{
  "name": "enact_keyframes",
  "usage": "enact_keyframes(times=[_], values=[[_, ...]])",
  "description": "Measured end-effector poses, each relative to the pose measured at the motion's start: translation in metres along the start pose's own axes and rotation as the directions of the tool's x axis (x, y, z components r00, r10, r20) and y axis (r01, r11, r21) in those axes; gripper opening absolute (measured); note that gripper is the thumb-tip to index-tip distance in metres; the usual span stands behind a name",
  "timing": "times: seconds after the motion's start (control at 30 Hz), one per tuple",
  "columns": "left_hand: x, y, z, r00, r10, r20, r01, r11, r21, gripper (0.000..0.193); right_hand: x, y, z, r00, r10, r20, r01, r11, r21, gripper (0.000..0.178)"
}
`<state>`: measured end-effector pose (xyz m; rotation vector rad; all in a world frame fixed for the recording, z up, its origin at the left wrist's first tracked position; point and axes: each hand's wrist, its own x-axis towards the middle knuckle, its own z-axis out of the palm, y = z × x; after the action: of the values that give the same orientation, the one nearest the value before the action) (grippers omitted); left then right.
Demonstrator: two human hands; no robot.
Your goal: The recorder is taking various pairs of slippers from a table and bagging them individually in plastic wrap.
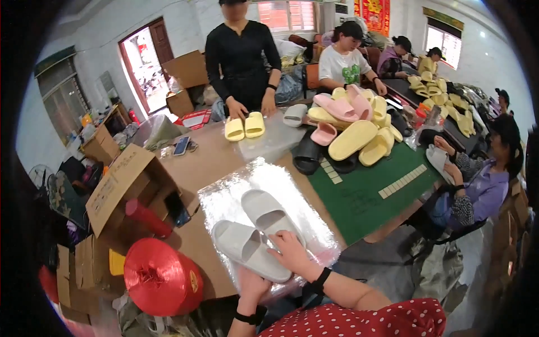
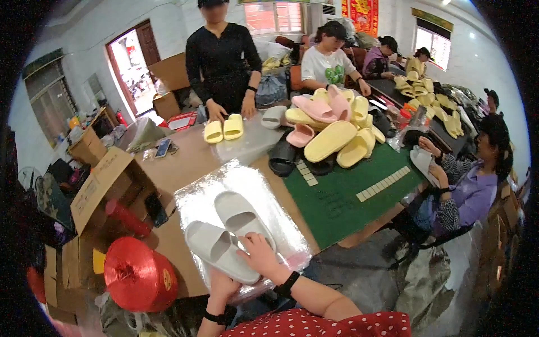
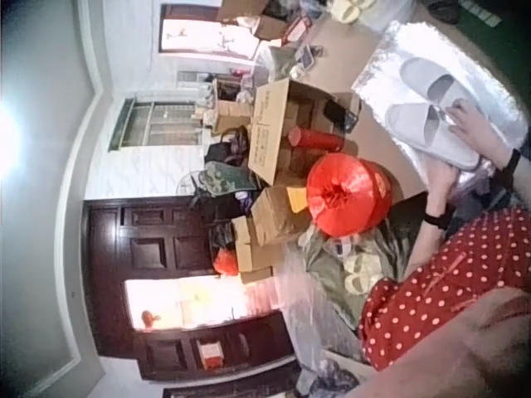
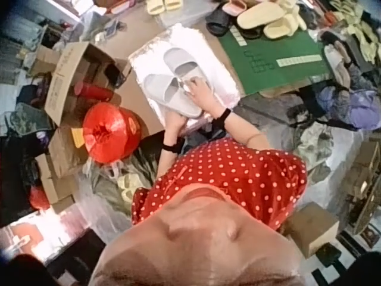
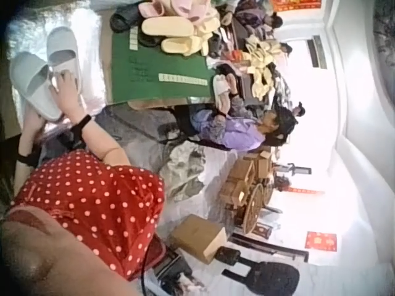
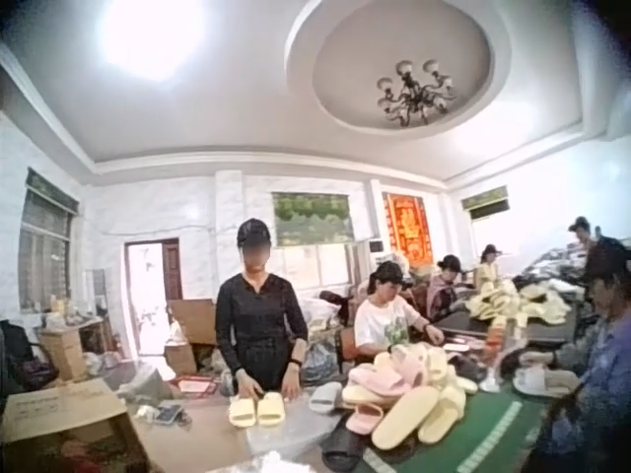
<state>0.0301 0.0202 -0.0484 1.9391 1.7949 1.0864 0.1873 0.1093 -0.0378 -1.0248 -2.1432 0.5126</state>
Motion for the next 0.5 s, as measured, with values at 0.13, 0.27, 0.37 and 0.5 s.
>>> enact_keyframes(times=[0.13, 0.27, 0.37, 0.5], values=[[-0.009, -0.014, 0.006, 1.0, 0.001, -0.011, 0.0, 0.997, 0.082, 0.054, 0.0, -0.004, -0.002, 0.998, 0.007, -0.066, -0.003, 0.998, 0.065, 0.038], [-0.011, -0.014, 0.014, 0.996, 0.039, -0.076, -0.026, 0.986, 0.165, 0.056, -0.002, 0.005, 0.002, 0.994, -0.018, -0.112, 0.026, 0.997, 0.075, 0.034], [-0.013, -0.014, 0.013, 0.998, -0.009, -0.06, 0.017, 0.99, 0.137, 0.058, -0.003, 0.005, 0.001, 0.995, -0.01, -0.095, 0.019, 0.995, 0.096, 0.034], [-0.014, -0.007, 0.012, 0.996, -0.026, -0.082, 0.035, 0.993, 0.113, 0.06, -0.005, 0.006, 0.001, 0.997, -0.009, -0.081, 0.018, 0.993, 0.115, 0.034]])
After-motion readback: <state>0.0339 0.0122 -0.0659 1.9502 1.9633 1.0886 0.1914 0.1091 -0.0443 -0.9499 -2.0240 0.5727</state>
